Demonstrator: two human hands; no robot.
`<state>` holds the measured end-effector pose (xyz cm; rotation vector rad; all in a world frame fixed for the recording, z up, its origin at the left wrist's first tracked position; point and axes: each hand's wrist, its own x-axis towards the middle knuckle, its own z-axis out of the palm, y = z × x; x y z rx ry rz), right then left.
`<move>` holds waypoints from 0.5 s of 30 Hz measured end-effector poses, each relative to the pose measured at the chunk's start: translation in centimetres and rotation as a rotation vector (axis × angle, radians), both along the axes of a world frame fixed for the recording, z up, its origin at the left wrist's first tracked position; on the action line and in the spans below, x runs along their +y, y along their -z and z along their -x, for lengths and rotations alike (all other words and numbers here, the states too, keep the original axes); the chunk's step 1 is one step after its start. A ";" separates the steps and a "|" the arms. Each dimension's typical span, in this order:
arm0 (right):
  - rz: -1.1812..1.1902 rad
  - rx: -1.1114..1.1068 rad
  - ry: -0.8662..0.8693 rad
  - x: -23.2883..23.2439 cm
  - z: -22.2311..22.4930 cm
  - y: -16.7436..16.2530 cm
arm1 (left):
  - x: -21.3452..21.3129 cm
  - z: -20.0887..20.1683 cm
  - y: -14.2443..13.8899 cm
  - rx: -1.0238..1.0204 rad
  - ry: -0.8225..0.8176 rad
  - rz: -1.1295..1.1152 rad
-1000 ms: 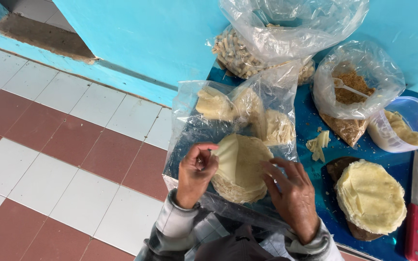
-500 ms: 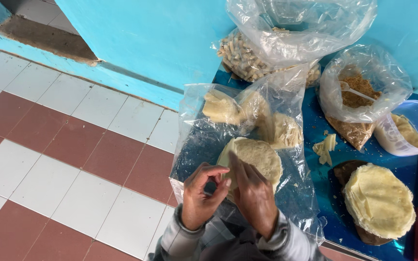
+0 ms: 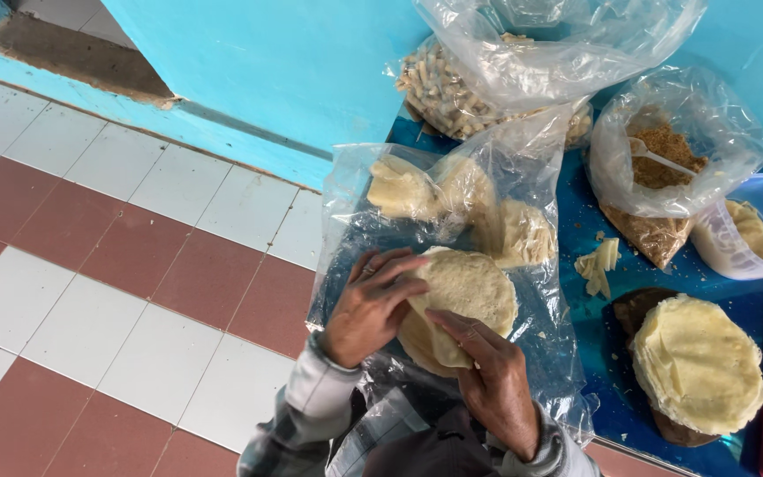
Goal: The person sits at a small table and stretches thin dough pieces by hand, pulling each piece outward to enlarge it into a thin round sheet, then places the finished sheet onto a growing stack of similar sheets. A knife rests on the table and is briefly handled at the start.
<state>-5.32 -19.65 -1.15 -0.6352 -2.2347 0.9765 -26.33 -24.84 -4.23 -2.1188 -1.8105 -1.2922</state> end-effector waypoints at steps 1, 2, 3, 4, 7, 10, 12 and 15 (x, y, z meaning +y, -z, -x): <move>0.046 0.001 -0.001 0.2 -0.2 0.3 | -0.5 0.4 0.0 -0.023 0.017 0.022; 0.094 0.002 -0.004 0.4 -0.2 0.8 | -1.1 0.7 0.0 -0.046 0.033 0.044; 0.142 0.004 -0.007 0.6 -0.2 1.2 | -1.5 0.9 0.0 -0.031 0.029 0.052; 0.190 0.013 -0.010 0.8 -0.2 1.8 | -2.0 1.1 0.0 -0.016 0.026 0.061; 0.294 0.074 -0.063 1.6 0.1 3.4 | -3.6 0.9 -0.4 0.078 0.017 0.048; 0.310 0.142 -0.195 2.3 -0.6 4.5 | -5.1 -0.1 -1.1 0.166 0.037 0.037; 0.304 0.130 -0.273 2.3 -1.8 5.0 | -6.5 -1.4 -1.7 0.150 0.086 0.094; 0.151 0.161 -0.379 2.2 -3.5 5.8 | -8.2 -3.0 -2.7 -0.007 0.172 0.225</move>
